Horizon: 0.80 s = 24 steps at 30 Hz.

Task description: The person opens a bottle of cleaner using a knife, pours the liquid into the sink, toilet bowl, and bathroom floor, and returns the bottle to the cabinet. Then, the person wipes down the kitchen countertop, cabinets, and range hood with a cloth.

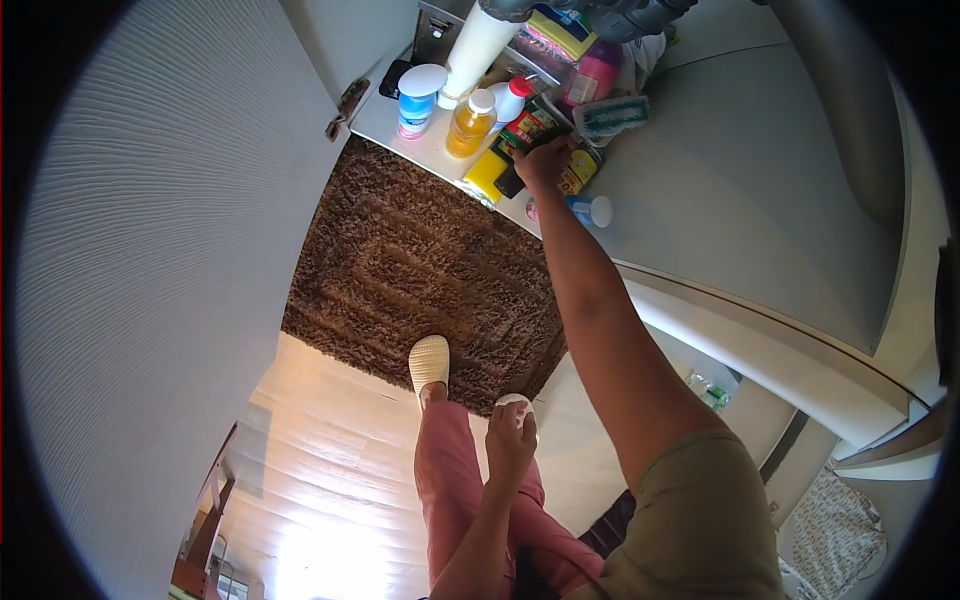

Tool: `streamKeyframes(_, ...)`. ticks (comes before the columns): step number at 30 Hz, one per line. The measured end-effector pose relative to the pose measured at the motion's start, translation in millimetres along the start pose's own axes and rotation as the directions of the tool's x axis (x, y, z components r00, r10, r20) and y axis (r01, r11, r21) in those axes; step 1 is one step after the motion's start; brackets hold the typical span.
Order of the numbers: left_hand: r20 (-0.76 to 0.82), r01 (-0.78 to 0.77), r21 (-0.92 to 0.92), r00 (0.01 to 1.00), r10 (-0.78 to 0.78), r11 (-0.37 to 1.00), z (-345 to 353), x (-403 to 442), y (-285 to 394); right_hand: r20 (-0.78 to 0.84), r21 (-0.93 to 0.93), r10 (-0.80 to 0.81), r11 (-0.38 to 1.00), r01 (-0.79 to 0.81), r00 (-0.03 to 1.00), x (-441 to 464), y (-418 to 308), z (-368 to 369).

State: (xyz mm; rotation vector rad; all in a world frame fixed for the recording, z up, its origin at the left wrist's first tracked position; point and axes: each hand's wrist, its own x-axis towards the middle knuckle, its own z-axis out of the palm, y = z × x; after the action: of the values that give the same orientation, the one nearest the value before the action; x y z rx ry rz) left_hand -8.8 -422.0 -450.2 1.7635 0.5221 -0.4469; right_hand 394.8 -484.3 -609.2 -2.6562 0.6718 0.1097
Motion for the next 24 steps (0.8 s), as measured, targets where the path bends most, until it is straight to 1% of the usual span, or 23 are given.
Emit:
streamKeyframes(2, 0.000, 0.005, 0.001, 1.000, -0.005, 1.000, -1.8, -1.4, -0.2, -0.008, 0.094, 0.205, 0.975, -0.204, 0.979, 5.0, -1.9, 10.8)
streamKeyframes(3, 0.001, 0.007, 0.001, 1.000, -0.007, 1.000, -2.3, -1.6, 0.1, -0.007, 0.092, 0.206, 0.975, -0.204, 0.979, 7.1, -2.3, 11.1)
streamKeyframes(5, 0.004, 0.025, -0.009, 1.000, -0.025, 1.000, -5.2, -1.0, 0.7, 0.083, 0.237, 0.323, 0.912, -0.333, 0.943, 11.7, -4.3, 5.2)
streamKeyframes(6, 0.007, 0.023, -0.014, 1.000, -0.022, 1.000, -5.1, -0.7, 0.6, 0.077, 0.235, 0.323, 0.914, -0.332, 0.943, 13.2, -6.6, -4.6)
streamKeyframes(7, 0.008, 0.026, -0.019, 1.000, -0.025, 0.999, -4.6, -0.7, -0.3, 0.033, 0.157, 0.174, 0.972, -0.177, 0.984, 14.5, -7.9, -15.8)
streamKeyframes(8, 0.006, 0.028, -0.025, 1.000, -0.028, 0.999, -3.4, -0.4, -0.9, 0.003, 0.072, 0.015, 0.997, -0.015, 1.000, 19.5, -4.9, -20.3)
streamKeyframes(9, 0.005, 0.027, -0.029, 1.000, -0.027, 0.999, -2.4, -1.0, -1.1, 0.002, 0.069, 0.012, 0.998, -0.012, 1.000, 25.1, -4.6, -22.8)
streamKeyframes(11, 0.023, 0.039, 0.004, 0.999, -0.039, 0.999, -1.2, -0.1, -2.0, 0.125, -0.105, 0.071, 0.993, -0.058, 0.990, 41.4, -6.4, -23.2)
streamKeyframes(12, 0.013, 0.041, 0.003, 0.999, -0.041, 0.999, -2.1, 0.6, -0.8, 0.211, -0.007, 0.050, 0.999, -0.049, 0.976, 48.5, 0.4, -24.7)
streamKeyframes(13, 0.020, 0.047, 0.004, 0.999, -0.047, 0.999, -3.8, 0.6, 0.3, 0.218, -0.003, 0.042, 0.999, -0.043, 0.975, 52.3, 5.9, -21.9)
streamKeyframes(15, 0.015, 0.057, 0.014, 0.998, -0.057, 0.998, -6.1, 3.6, -1.5, 0.072, -0.117, 0.011, 0.993, -0.003, 0.997, 54.1, 8.5, -13.0)
streamKeyframes(16, 0.002, 0.045, 0.025, 0.999, -0.045, 0.999, -6.9, 4.5, -3.6, 0.082, -0.109, 0.008, 0.994, 0.001, 0.997, 54.1, 8.7, -6.3)
streamKeyframes(18, -0.016, 0.031, 0.021, 0.999, -0.031, 0.999, -6.9, 2.9, -7.1, -0.018, -0.134, -0.045, 0.990, 0.042, 0.999, 46.1, 8.1, -2.3)
streamKeyframes(19, -0.016, 0.036, 0.023, 0.999, -0.036, 0.999, -6.3, 2.6, -7.6, -0.014, -0.134, -0.043, 0.990, 0.041, 0.999, 43.5, 6.7, -2.2)
streamKeyframes(21, 0.003, 0.042, 0.019, 0.999, -0.042, 0.999, -8.1, 1.0, -5.2, -0.011, -0.056, 0.112, 0.992, -0.112, 0.994, 32.0, -9.1, -18.6)
streamKeyframes(22, 0.001, 0.063, 0.007, 0.998, -0.063, 0.998, -8.1, 1.0, -4.2, -0.009, -0.053, 0.107, 0.993, -0.107, 0.994, 21.0, -18.1, -32.4)
streamKeyframes(24, -0.023, 0.043, 0.016, 0.999, -0.043, 0.999, -5.5, 1.4, -12.2, -0.212, 0.030, -0.075, 0.996, 0.083, 0.974, -21.6, -32.8, -73.3)
